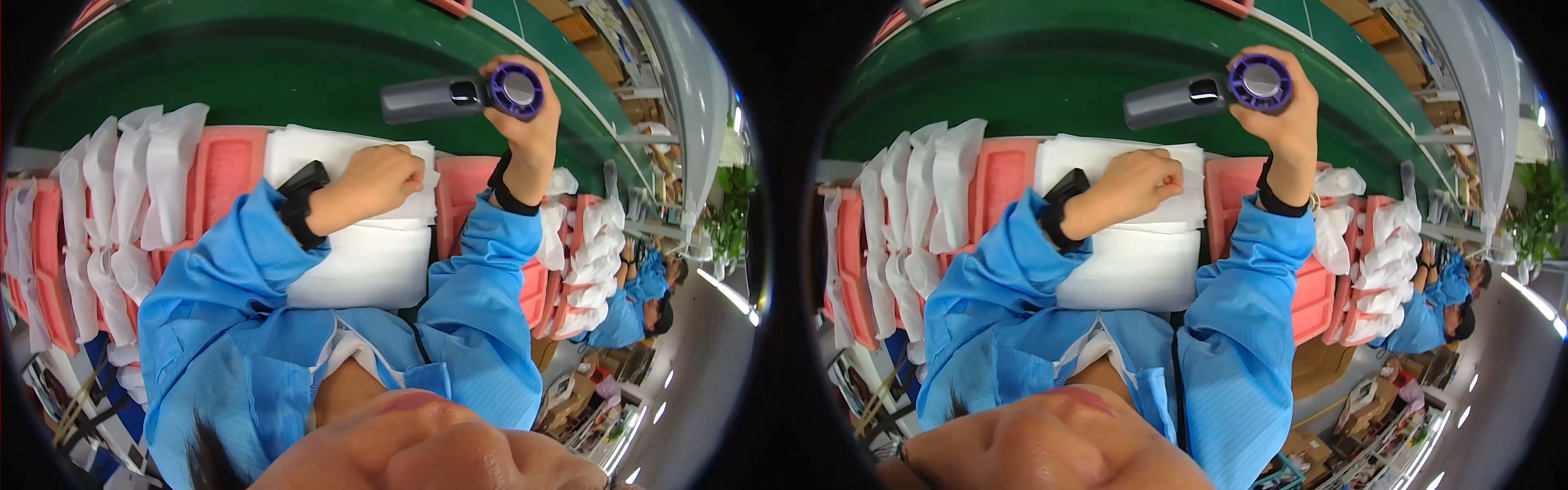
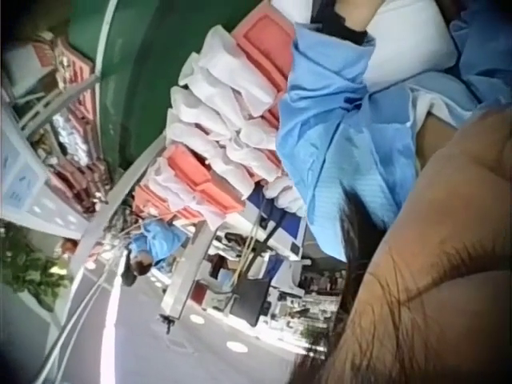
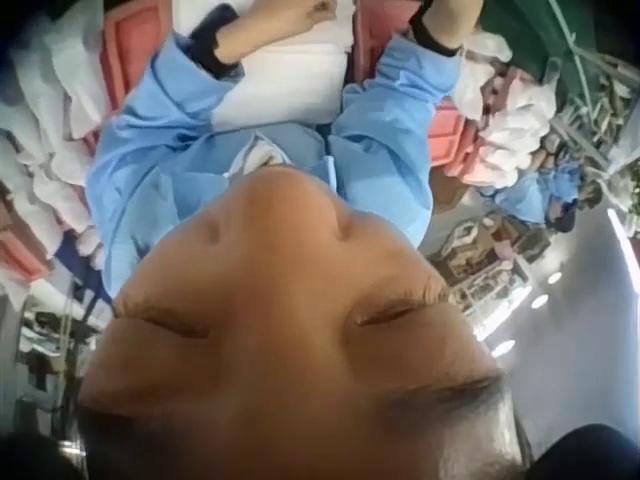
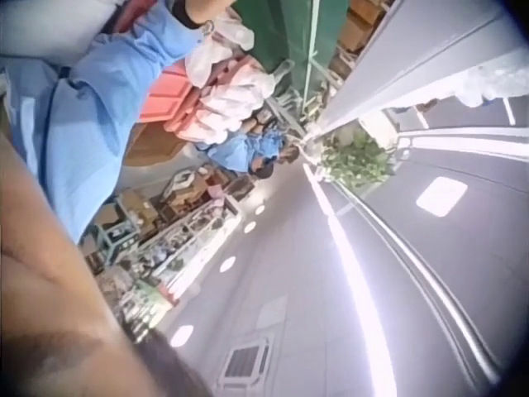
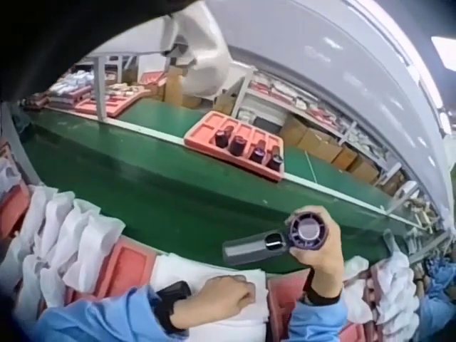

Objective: The person packages hair dryers by hand, picking up each unit, wrapping it in a white foam sheet, and placing it into a pink tray.

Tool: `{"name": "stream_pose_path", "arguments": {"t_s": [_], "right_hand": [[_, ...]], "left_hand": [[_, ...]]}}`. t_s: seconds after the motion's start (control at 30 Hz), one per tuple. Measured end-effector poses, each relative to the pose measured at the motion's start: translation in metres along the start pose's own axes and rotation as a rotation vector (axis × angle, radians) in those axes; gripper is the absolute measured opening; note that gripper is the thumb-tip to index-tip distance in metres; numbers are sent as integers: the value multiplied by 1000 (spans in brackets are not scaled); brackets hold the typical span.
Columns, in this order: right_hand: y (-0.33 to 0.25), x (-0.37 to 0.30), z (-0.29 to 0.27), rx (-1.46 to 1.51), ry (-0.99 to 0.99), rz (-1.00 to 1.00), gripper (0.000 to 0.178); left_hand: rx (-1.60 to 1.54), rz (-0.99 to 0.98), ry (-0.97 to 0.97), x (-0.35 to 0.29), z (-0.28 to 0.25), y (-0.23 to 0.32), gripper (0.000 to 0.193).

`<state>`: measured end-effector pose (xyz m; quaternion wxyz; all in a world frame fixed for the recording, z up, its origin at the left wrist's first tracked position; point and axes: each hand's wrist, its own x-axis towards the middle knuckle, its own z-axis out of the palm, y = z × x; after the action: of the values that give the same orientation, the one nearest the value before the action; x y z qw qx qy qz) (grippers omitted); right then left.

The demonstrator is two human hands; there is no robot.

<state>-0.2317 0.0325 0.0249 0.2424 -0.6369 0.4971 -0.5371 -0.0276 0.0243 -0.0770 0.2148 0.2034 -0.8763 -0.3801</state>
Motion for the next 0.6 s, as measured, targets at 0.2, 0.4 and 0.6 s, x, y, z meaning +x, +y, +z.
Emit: {"name": "stream_pose_path", "arguments": {"t_s": [0.2,0.4,0.6], "right_hand": [[-4,-45,-47,-1,110,-77,57],[-13,-44,-43,47,196,-138,57],[-21,-47,-37,-143,193,-189,55]], "left_hand": [[-264,-42,-7,6,-39,14,9],[-350,-85,118,5,-62,14,11],[-365,-85,242,6,-74,14,9]]}}
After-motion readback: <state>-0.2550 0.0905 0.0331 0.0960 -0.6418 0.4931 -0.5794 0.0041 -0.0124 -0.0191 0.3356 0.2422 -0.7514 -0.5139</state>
